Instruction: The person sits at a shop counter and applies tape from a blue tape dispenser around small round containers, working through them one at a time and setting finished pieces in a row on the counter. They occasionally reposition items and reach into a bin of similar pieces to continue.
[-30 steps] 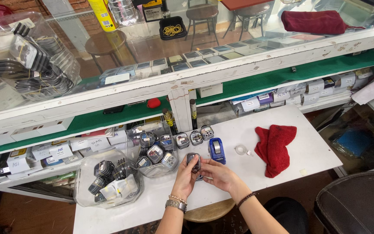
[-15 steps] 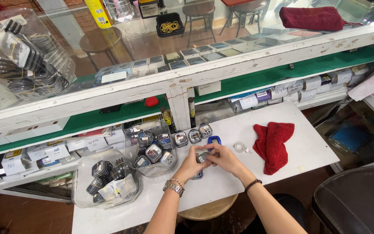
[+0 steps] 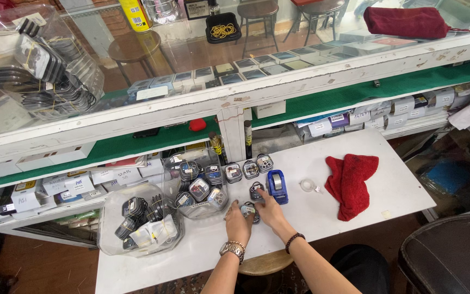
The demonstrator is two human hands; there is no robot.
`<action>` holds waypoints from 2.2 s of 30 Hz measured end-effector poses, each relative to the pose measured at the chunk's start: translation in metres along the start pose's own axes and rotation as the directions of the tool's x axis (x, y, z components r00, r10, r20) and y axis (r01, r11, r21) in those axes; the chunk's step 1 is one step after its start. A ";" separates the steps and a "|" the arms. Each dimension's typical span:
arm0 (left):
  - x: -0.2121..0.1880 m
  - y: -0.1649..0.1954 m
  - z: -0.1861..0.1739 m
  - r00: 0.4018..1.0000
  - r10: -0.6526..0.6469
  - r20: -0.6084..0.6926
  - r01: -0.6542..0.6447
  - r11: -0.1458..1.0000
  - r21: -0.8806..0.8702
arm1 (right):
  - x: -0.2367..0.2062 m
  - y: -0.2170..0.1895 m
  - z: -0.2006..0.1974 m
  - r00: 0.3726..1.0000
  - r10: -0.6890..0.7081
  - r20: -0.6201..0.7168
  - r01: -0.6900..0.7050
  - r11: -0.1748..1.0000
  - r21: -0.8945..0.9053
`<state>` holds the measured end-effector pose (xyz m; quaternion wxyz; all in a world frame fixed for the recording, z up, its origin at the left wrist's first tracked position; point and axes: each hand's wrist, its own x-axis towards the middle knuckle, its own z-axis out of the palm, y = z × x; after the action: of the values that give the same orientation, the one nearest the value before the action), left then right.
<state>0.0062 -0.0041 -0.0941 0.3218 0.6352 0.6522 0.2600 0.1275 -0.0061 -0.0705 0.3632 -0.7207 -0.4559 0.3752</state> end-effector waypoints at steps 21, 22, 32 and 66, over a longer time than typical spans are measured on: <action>0.021 0.043 0.023 0.817 0.430 0.385 -0.412 0.902 -0.132 | 0.037 0.019 -0.077 0.960 0.276 0.044 -0.279 0.949 0.148; 0.022 0.044 0.025 0.816 0.429 0.386 -0.415 0.901 -0.123 | 0.038 0.017 -0.076 0.955 0.294 0.046 -0.298 0.947 0.121; 0.027 0.043 0.029 0.835 0.382 0.395 -0.375 0.922 -0.099 | 0.011 0.035 -0.074 0.983 0.183 0.003 -0.183 0.980 0.078; 0.016 0.034 0.035 0.727 0.356 0.586 -0.459 0.888 0.029 | 0.018 0.062 -0.113 0.931 0.136 0.339 -0.253 0.909 0.330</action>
<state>0.0551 0.0112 -0.0933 0.3789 0.8362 0.3907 0.0669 0.2551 -0.0298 -0.0770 0.3765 -0.6146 -0.3534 0.5964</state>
